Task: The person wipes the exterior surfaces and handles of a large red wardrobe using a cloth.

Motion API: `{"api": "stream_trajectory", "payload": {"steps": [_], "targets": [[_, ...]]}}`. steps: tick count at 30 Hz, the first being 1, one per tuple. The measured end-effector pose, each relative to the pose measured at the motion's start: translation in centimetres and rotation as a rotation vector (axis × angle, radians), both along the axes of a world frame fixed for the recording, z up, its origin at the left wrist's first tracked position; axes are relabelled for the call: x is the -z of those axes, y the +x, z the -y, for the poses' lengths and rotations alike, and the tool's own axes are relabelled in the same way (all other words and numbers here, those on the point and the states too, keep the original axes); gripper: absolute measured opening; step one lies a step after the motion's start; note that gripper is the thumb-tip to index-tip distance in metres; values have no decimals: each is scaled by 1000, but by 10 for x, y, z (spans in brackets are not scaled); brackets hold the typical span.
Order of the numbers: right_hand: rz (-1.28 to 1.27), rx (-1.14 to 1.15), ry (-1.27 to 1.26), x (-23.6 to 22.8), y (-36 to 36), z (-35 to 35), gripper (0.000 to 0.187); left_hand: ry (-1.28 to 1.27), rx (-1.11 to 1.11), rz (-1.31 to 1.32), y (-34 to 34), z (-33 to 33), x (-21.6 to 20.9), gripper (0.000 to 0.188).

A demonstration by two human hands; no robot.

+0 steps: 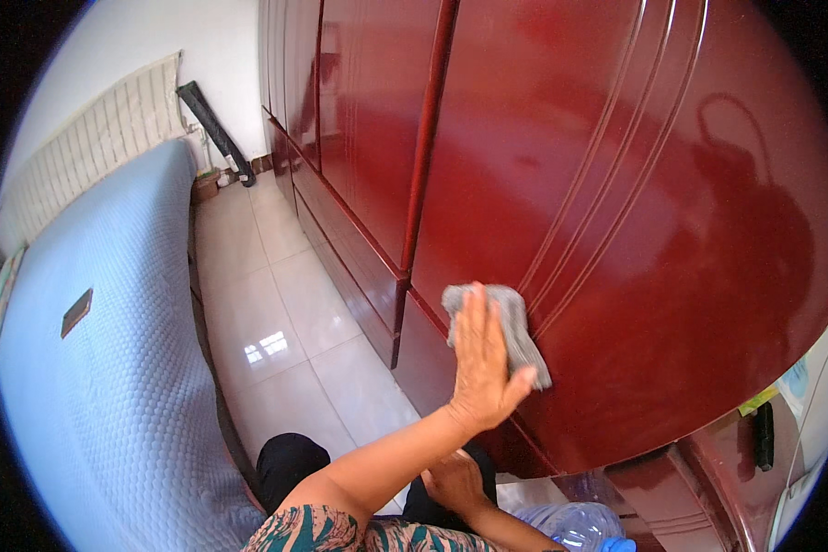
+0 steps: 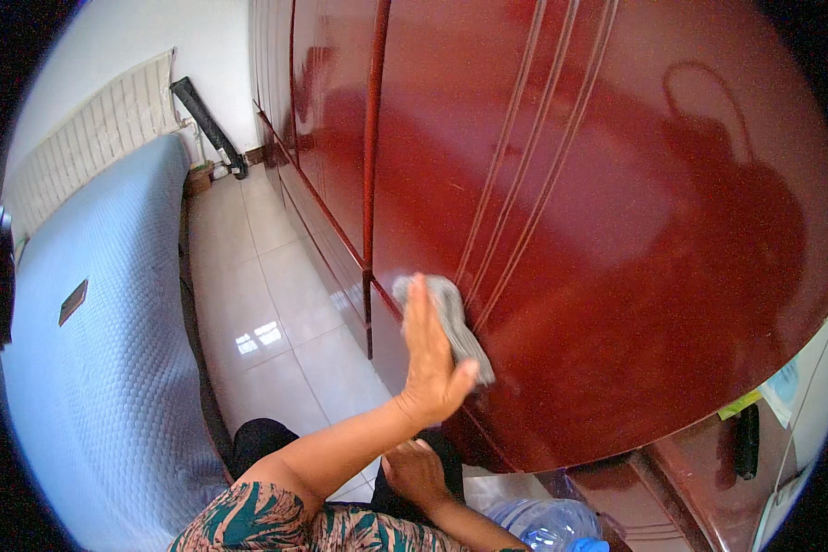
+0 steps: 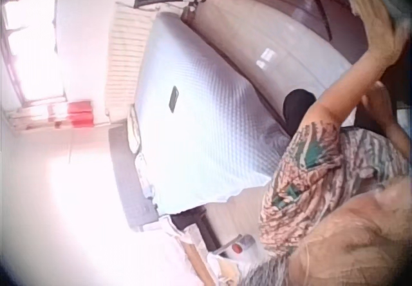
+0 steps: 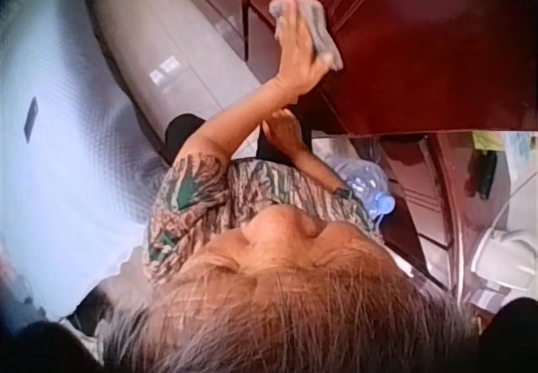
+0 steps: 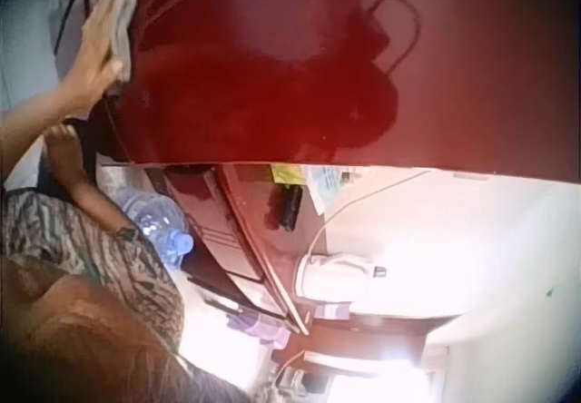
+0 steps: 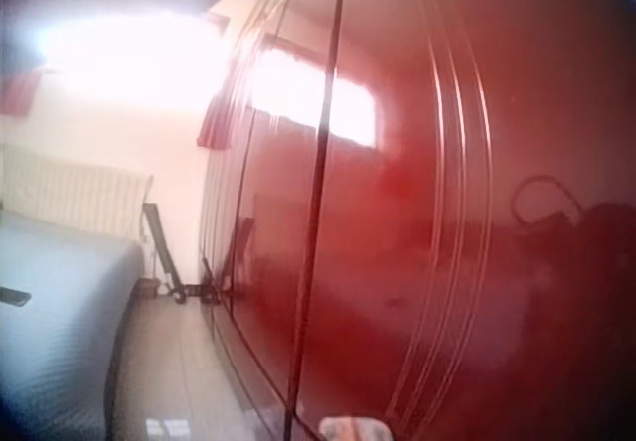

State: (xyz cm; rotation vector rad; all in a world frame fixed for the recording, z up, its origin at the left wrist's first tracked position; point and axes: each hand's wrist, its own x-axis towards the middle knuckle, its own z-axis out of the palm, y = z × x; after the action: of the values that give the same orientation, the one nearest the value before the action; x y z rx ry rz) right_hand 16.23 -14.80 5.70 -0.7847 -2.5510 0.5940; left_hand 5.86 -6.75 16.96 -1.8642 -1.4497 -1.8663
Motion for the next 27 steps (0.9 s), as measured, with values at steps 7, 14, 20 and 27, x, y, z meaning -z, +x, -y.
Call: {"api": "stream_trajectory", "payload": {"steps": [7, 14, 20, 27], "targets": [[67, -12, 135, 4, 1, -3, 10, 32, 15, 98, -1, 3, -10, 69], [-15, -15, 146, -7, -5, 1, 13, -28, -27, 327, -33, 3, 36, 47], [-134, -19, 102, -14, -4, -5, 17, -57, 108, 1292, -93, 8, 71, 38], [-106, -31, 88, -3, -8, -5, 20, -353, 218, 978, -50, -16, 92, 71]]}}
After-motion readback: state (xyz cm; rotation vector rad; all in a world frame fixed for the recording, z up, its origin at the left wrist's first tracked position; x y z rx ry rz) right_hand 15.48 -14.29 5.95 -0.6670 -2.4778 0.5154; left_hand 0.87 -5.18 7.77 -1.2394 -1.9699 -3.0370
